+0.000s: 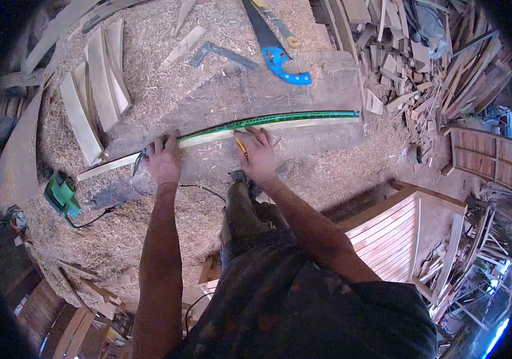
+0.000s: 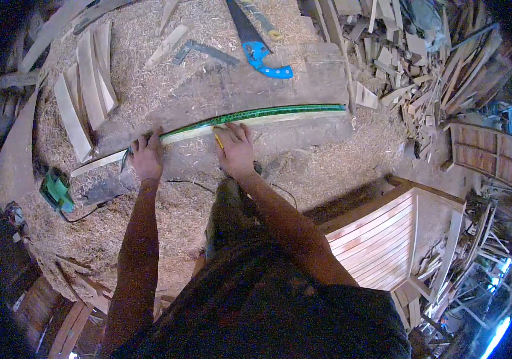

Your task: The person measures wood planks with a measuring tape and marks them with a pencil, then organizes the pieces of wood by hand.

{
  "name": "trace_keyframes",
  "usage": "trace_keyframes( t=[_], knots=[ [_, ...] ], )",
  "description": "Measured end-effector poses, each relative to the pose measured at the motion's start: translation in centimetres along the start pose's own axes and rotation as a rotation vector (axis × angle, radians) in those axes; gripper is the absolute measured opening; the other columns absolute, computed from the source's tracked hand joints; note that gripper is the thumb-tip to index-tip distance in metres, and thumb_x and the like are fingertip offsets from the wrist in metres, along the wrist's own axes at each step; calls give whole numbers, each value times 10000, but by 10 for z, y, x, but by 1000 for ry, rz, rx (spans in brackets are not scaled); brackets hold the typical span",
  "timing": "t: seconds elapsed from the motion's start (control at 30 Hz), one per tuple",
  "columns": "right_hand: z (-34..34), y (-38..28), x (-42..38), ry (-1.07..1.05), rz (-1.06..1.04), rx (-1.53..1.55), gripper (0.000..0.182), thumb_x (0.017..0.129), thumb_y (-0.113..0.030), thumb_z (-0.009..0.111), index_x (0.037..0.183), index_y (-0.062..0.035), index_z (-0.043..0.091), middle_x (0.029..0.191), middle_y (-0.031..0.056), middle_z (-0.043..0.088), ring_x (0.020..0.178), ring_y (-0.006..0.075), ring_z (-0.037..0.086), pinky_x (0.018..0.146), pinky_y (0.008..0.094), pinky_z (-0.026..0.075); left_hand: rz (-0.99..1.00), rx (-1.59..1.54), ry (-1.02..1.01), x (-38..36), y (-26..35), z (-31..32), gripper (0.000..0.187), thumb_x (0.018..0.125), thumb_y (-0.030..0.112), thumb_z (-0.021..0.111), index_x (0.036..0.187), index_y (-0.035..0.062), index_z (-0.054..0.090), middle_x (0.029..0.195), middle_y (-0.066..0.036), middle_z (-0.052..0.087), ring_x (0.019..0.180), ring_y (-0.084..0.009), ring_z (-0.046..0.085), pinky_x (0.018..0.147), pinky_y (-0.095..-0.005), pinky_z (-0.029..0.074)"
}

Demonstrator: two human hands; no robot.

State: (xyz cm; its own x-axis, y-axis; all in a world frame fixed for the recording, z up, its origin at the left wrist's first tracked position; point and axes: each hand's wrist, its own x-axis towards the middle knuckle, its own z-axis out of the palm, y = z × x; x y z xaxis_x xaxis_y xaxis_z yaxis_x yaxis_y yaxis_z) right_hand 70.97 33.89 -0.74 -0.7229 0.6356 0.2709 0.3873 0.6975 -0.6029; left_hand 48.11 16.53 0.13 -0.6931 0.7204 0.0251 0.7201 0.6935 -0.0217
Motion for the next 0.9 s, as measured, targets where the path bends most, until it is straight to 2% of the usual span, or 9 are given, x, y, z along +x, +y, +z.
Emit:
trace_keyframes(
  t=[0.33, 0.53, 0.73, 0.83, 0.9],
  knots=[
    [1, -7, 4, 25, -37, 21, 337, 974, -200, 701, 1296, -103, 705, 1280, 94, 739, 1323, 329, 602, 1186, 570, 381, 5, -36, -8, 0, 3, -5, 521, 981, 288, 634, 1492, 387, 608, 1328, -47, 637, 1272, -345, 562, 1022, -653, 468],
    [5, -13, 3, -6, -2, 3, 333, 995, -210, 680, 1310, -101, 701, 1302, 101, 733, 1329, 333, 596, 1188, 573, 378, 0, -12, -14, 0, 4, -9, 509, 959, 281, 673, 1457, 384, 637, 1322, -32, 644, 1243, -330, 578, 1005, -643, 483],
    [5, -11, 4, -34, 9, 0, 350, 1004, -208, 669, 1337, -103, 685, 1305, 109, 730, 1338, 342, 590, 1204, 574, 359, 11, -22, 13, 0, 4, -6, 475, 984, 291, 651, 1452, 372, 645, 1319, -33, 645, 1235, -326, 581, 1005, -637, 488],
    [6, -15, 5, -1, -6, 19, 383, 955, -202, 705, 1328, -120, 683, 1281, 92, 735, 1315, 346, 606, 1191, 592, 384, 11, 0, 5, 0, 3, -6, 469, 986, 302, 647, 1451, 366, 646, 1316, -35, 647, 1239, -328, 580, 1001, -635, 491],
    [7, -17, 5, -25, -14, 41, 368, 990, -212, 679, 1344, -111, 673, 1298, 102, 730, 1328, 351, 597, 1198, 588, 368, 6, -36, 26, 0, 3, -4, 466, 973, 298, 660, 1432, 374, 656, 1288, -31, 650, 1249, -316, 572, 968, -649, 474]
  ],
)
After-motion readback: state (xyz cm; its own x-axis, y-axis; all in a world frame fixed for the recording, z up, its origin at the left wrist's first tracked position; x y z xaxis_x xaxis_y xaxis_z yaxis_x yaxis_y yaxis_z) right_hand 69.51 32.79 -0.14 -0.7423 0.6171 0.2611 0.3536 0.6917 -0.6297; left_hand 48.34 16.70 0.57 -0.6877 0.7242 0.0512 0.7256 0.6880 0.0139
